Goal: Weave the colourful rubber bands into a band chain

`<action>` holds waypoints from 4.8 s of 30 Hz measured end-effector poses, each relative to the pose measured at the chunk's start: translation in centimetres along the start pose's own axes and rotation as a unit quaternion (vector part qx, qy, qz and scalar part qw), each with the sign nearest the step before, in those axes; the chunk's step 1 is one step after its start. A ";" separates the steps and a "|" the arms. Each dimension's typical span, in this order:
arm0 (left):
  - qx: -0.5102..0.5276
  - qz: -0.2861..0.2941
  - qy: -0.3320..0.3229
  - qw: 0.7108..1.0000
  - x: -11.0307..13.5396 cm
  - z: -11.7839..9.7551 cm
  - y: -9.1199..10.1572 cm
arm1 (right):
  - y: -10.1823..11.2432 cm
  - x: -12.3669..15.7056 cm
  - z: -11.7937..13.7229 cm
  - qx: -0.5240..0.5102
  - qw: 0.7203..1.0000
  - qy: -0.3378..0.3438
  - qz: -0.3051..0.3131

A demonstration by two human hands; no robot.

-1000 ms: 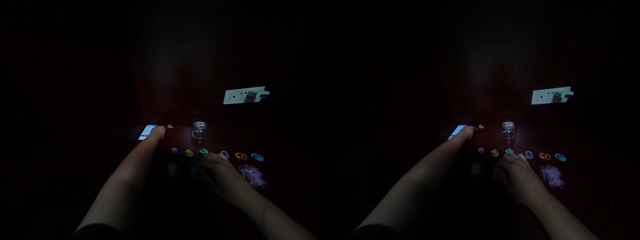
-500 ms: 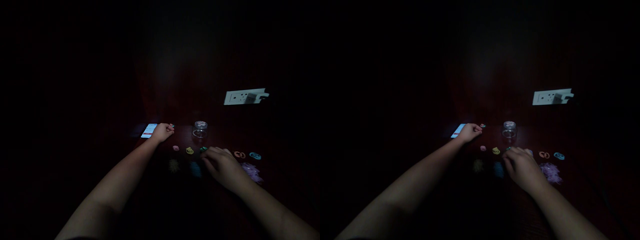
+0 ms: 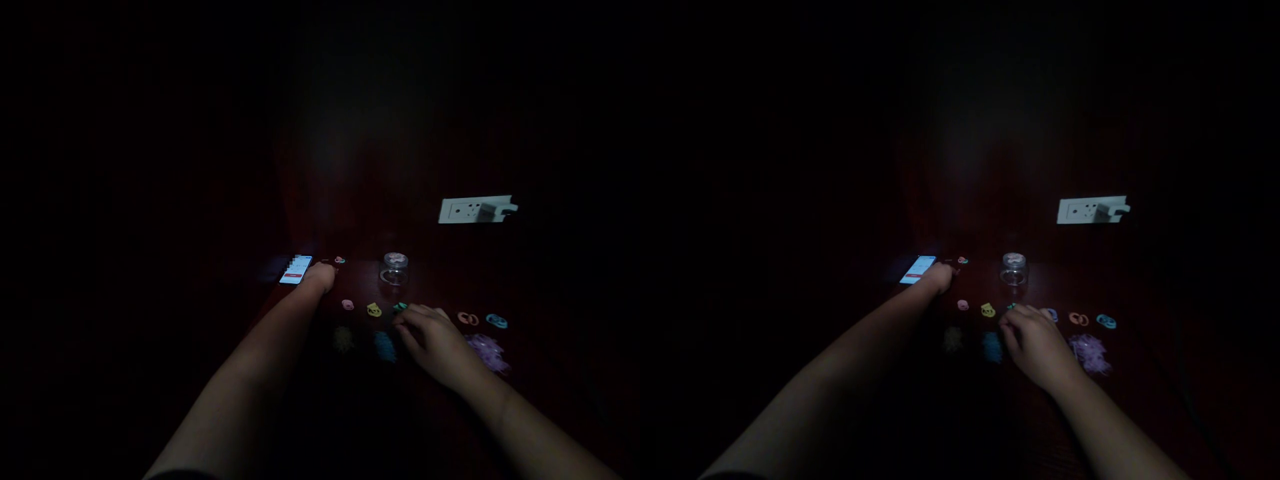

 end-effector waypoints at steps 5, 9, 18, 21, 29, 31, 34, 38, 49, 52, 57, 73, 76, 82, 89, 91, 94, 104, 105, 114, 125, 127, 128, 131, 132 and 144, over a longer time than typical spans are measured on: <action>0.066 -0.036 0.007 0.997 0.4 0.1 0.3 | 0.0 0.0 0.2 0.005 1.000 0.002 0.001; 0.167 -0.090 -0.009 0.982 3.3 -0.8 1.1 | 0.1 -0.1 0.3 0.010 1.000 0.006 -0.009; 0.432 -0.150 -0.073 0.886 12.7 -7.2 2.4 | 0.6 -0.2 0.3 -0.021 0.998 -0.018 -0.057; 0.400 -0.156 -0.146 0.891 14.7 -8.6 2.9 | 0.8 0.0 0.5 -0.046 0.996 -0.009 -0.077; 0.333 -0.164 -0.277 0.887 15.9 -9.7 3.0 | 1.5 0.1 1.6 -0.066 0.992 0.057 -0.093; 0.331 -0.163 -0.274 0.888 16.0 -9.7 3.1 | 1.6 0.1 1.8 -0.066 0.992 0.059 -0.088; 0.329 -0.172 -0.275 0.887 16.3 -9.7 3.5 | 1.7 0.2 1.8 -0.069 0.992 0.060 -0.082; 0.329 -0.194 -0.282 0.880 16.6 -9.7 4.1 | 1.8 0.3 1.7 -0.069 0.993 0.061 -0.076; 0.322 -0.198 -0.316 0.870 16.5 -9.8 4.0 | 2.0 0.4 1.9 -0.079 0.992 0.065 -0.078; 0.316 -0.193 -0.318 0.873 16.4 -9.7 4.0 | 2.0 0.4 1.9 -0.076 0.993 0.062 -0.072; 0.313 -0.188 -0.311 0.877 16.3 -9.7 3.8 | 2.0 0.3 1.9 -0.075 0.993 0.063 -0.071; 0.305 -0.181 -0.306 0.883 16.2 -9.7 3.5 | 3.0 0.3 1.9 -0.077 0.991 0.058 -0.094; 0.309 -0.187 -0.315 0.877 16.2 -9.7 3.5 | 3.4 0.2 1.4 -0.091 0.990 0.041 -0.096; 0.302 -0.192 -0.334 0.872 16.2 -9.8 3.4 | 2.9 0.0 0.9 -0.161 0.986 0.027 -0.042; 0.286 -0.190 -0.337 0.877 16.3 -9.9 3.4 | 2.6 0.0 0.4 -0.187 0.982 0.018 -0.025; 0.284 -0.191 -0.337 0.877 16.3 -9.9 3.4 | 2.6 0.0 0.4 -0.185 0.982 0.015 -0.021; 0.287 -0.197 -0.334 0.876 16.3 -9.8 3.4 | 2.6 0.0 0.4 -0.182 0.983 0.017 -0.022; 0.290 -0.215 -0.332 0.871 16.3 -9.9 3.7 | 2.7 0.0 1.2 -0.177 0.982 0.041 -0.046; 0.290 -0.214 -0.335 0.871 16.3 -9.9 3.6 | 2.7 0.0 1.1 -0.175 0.982 0.041 -0.048; 0.288 -0.214 -0.340 0.870 16.3 -9.8 3.6 | 2.7 0.1 0.6 -0.173 0.983 0.027 -0.046; 0.290 -0.216 -0.339 0.869 16.3 -9.7 3.7 | 2.7 0.1 0.7 -0.157 0.986 0.028 -0.047; 0.289 -0.215 -0.338 0.869 16.3 -9.7 3.7 | 2.7 0.1 0.6 -0.158 0.986 0.026 -0.049; 0.291 -0.215 -0.338 0.869 16.3 -9.7 3.7 | 2.7 0.1 0.5 -0.159 0.986 0.025 -0.049; 0.292 -0.212 -0.340 0.868 16.4 -9.8 3.7 | 2.7 0.0 0.4 -0.154 0.987 0.023 -0.040; 0.291 -0.211 -0.341 0.869 16.4 -9.8 3.7 | 2.9 0.0 0.4 -0.149 0.988 0.024 -0.039; 0.285 -0.208 -0.333 0.874 16.3 -9.4 3.7 | 4.5 0.3 -5.2 -0.027 0.992 -0.076 0.095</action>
Point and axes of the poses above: each hand's wrist, its own x-axis away from the middle knuckle, its own y-axis out of the back of the hand, z = x × y, the point moved 5 cm from there along -x, towards the middle knuckle, and after that the axes turned 4 degrees about -z, right-handed, at the moved point
